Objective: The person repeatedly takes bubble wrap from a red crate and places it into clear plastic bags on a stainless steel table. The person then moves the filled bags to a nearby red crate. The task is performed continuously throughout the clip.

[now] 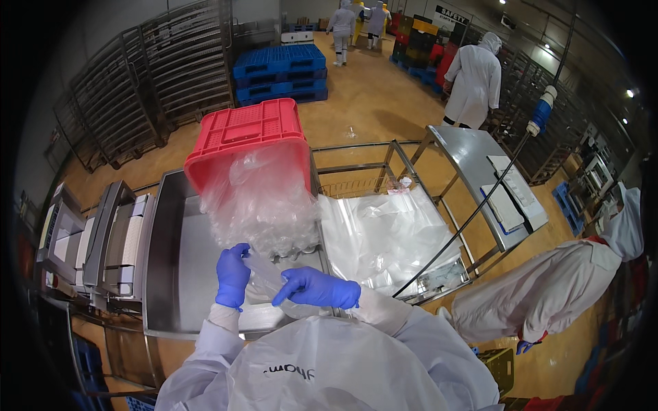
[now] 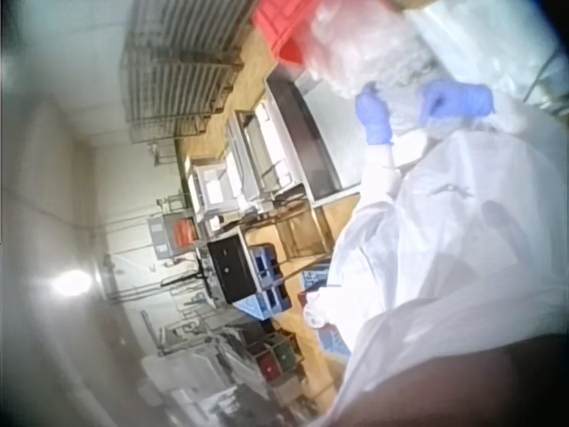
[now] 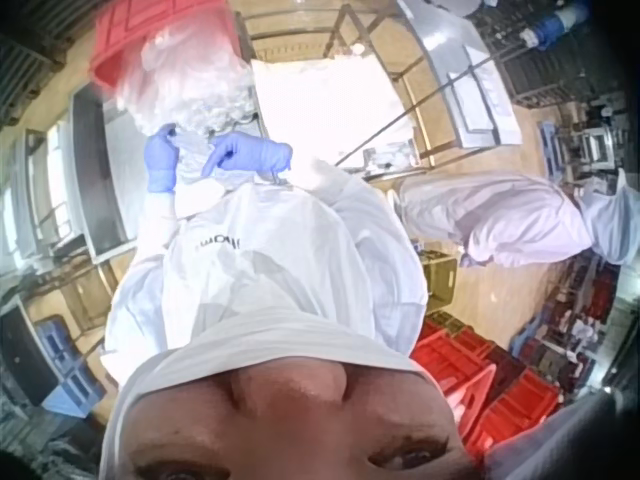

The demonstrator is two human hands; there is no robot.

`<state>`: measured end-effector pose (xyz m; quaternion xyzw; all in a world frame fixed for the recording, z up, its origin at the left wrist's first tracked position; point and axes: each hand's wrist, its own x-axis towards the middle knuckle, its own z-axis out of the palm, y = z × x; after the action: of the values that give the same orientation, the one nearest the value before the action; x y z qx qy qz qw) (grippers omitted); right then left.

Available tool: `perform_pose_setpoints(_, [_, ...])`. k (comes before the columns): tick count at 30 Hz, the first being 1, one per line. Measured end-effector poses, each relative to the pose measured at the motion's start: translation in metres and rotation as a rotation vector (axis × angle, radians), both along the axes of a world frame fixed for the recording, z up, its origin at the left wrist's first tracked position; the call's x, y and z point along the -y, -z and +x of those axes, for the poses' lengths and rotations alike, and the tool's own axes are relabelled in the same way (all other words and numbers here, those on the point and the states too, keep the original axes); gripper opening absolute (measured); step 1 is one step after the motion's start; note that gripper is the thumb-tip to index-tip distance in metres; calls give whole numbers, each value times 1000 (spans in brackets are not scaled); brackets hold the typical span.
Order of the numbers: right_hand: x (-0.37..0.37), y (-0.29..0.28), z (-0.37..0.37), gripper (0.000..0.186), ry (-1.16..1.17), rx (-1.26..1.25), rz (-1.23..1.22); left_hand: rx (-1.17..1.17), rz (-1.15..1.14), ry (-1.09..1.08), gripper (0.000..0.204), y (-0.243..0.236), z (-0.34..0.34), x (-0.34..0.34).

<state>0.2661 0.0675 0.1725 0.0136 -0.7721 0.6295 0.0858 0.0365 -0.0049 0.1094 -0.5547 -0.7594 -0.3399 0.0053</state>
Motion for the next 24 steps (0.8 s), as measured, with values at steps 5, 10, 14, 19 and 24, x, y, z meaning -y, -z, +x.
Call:
perform_pose_setpoints(5, [-54, 53, 3, 28, 993, 367, 706, 1013, -31, 403, 41, -27, 19, 10])
perform_pose_setpoints(10, [-91, 59, -4, 36, 1393, 663, 585, 756, -87, 604, 41, -63, 30, 27])
perform_pose_setpoints(14, [-63, 75, 3, 37, 801, 166, 358, -32, 35, 493, 47, -52, 9, 20])
perform_pose_setpoints(19, [-1, 4, -7, 11, -177, -244, -431, -212, -287, -204, 19, 24, -37, 1])
perform_pose_setpoints(24, [-28, -2, 4, 16, 790, -22, -13, -197, -264, -71, 25, 53, -53, 6])
